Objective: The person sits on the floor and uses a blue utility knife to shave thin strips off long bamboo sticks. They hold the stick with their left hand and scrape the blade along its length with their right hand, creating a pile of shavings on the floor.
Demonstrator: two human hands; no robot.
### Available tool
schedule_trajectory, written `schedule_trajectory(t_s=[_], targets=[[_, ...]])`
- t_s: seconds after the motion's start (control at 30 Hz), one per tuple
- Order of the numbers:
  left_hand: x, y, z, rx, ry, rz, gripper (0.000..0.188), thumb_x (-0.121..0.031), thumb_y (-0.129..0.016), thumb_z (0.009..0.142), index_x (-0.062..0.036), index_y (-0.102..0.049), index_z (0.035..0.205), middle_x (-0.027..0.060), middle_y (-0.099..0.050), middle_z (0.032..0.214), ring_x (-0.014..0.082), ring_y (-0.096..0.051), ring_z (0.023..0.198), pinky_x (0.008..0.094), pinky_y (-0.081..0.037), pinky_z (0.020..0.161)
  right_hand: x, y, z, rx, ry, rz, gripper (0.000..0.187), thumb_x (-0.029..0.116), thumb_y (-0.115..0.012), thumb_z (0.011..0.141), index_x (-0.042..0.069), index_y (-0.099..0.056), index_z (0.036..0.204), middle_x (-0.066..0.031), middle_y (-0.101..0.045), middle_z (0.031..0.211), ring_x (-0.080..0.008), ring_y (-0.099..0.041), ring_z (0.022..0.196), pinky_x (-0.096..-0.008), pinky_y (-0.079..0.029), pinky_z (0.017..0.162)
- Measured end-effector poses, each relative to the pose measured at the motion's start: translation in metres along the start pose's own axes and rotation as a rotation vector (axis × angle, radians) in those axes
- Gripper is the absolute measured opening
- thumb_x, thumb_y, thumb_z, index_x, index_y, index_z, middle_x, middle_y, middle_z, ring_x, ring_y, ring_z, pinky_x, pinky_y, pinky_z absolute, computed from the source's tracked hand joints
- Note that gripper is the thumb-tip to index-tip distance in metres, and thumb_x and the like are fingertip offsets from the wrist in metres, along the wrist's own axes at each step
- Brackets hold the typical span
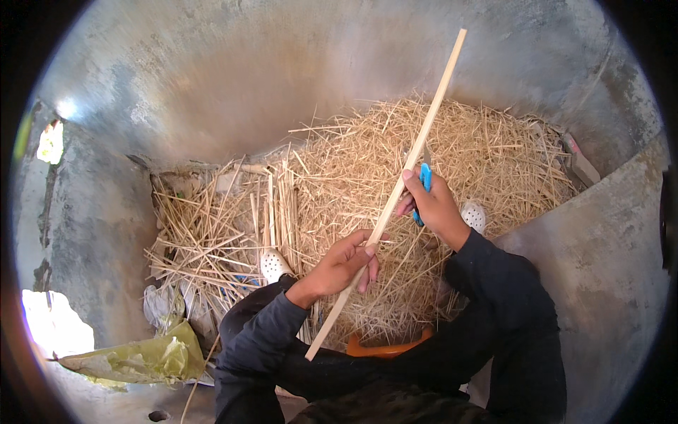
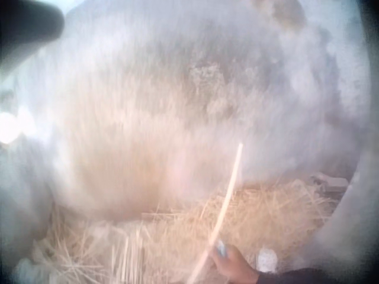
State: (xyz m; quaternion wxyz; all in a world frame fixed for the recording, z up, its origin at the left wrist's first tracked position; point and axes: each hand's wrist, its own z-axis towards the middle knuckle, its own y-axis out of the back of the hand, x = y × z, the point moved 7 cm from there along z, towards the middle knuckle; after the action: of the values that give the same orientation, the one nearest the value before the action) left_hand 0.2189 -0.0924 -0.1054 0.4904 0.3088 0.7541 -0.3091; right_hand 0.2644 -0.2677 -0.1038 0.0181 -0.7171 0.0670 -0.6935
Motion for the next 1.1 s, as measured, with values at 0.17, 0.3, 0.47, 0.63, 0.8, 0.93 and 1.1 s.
schedule_trajectory(t_s=[0.17,0.3,0.47,0.63,0.8,0.93,1.1], targets=[[-0.009,0.006,-0.009,-0.106,-0.04,-0.009,0.034,-0.021,-0.034,0.104,-0.0033,-0.042,0.132,-0.0016,-0.047,0.062,0.0053,-0.041,0.044,0.0181,-0.035,0.043,0.003,0.01,-0.007,0.068,0.017,-0.464,0.042,0.043,-0.049,0.097,0.003,-0.055,0.085,-0.0084,-0.058,0.063,-0.0193,-0.061,0.055,-0.0321,-0.046,0.05],[-0.01,0.014,-0.019,-0.265,0.006,-0.05,0.029,-0.021,-0.035,0.104,-0.0041,-0.046,0.124,-0.003,-0.04,0.057,0.0054,-0.036,0.04,0.0191,-0.032,0.042,0.012,-0.014,-0.029,0.153,0.199,-0.938,0.063,0.066,-0.052,0.085,0.004,-0.056,0.074,-0.0138,-0.052,0.052,-0.0303,-0.058,0.049,-0.041,-0.044,0.049],[0.01,-0.002,-0.029,-0.131,0.181,-0.688,0.019,-0.025,-0.038,0.102,-0.0094,-0.048,0.102,-0.006,-0.032,0.053,0.0061,-0.031,0.036,0.0216,-0.029,0.041,0.001,-0.047,-0.038,0.277,0.322,-1.095,0.074,0.076,-0.045,0.082,0.006,-0.056,0.06,-0.0116,-0.049,0.045,-0.0292,-0.056,0.042,-0.0418,-0.042,0.043],[0.015,-0.019,-0.043,-0.036,0.301,-0.972,0.011,-0.022,-0.039,0.101,-0.0146,-0.045,0.098,-0.0087,-0.029,0.051,0.0058,-0.03,0.035,0.0232,-0.032,0.046,-0.008,-0.035,-0.021,0.215,0.157,-1.152,0.078,0.078,-0.04,0.082,0.006,-0.06,0.06,-0.0123,-0.052,0.047,-0.0282,-0.056,0.042,-0.0415,-0.043,0.044],[0.008,-0.026,-0.039,-0.064,0.275,-0.91,0.003,-0.015,-0.044,0.099,-0.0166,-0.044,0.097,-0.0076,-0.031,0.054,0.0055,-0.029,0.035,0.0226,-0.03,0.046,-0.018,-0.048,-0.034,0.254,0.211,-1.14,0.069,0.073,-0.045,0.082,0.01,-0.066,0.064,-0.0126,-0.054,0.05,-0.0301,-0.056,0.045,-0.0404,-0.043,0.044],[0.013,-0.037,-0.047,-0.079,0.279,-0.926,0.008,-0.011,-0.045,0.097,-0.0171,-0.042,0.094,-0.0066,-0.032,0.056,0.0055,-0.028,0.035,0.0228,-0.028,0.046,-0.03,-0.028,-0.018,0.245,0.049,-1.202,0.061,0.069,-0.051,0.082,0.013,-0.07,0.07,-0.0117,-0.057,0.052,-0.0326,-0.059,0.049,-0.0388,-0.045,0.048],[0.013,-0.029,-0.045,-0.129,0.265,-0.907,0.011,-0.007,-0.045,0.097,-0.0167,-0.04,0.092,-0.0057,-0.035,0.057,0.0054,-0.028,0.036,0.0228,-0.027,0.044,-0.021,-0.057,-0.043,0.366,0.218,-1.188,0.082,0.083,-0.03,0.081,0.01,-0.061,0.061,-0.0082,-0.053,0.05,-0.0251,-0.058,0.048,-0.042,-0.042,0.047]])
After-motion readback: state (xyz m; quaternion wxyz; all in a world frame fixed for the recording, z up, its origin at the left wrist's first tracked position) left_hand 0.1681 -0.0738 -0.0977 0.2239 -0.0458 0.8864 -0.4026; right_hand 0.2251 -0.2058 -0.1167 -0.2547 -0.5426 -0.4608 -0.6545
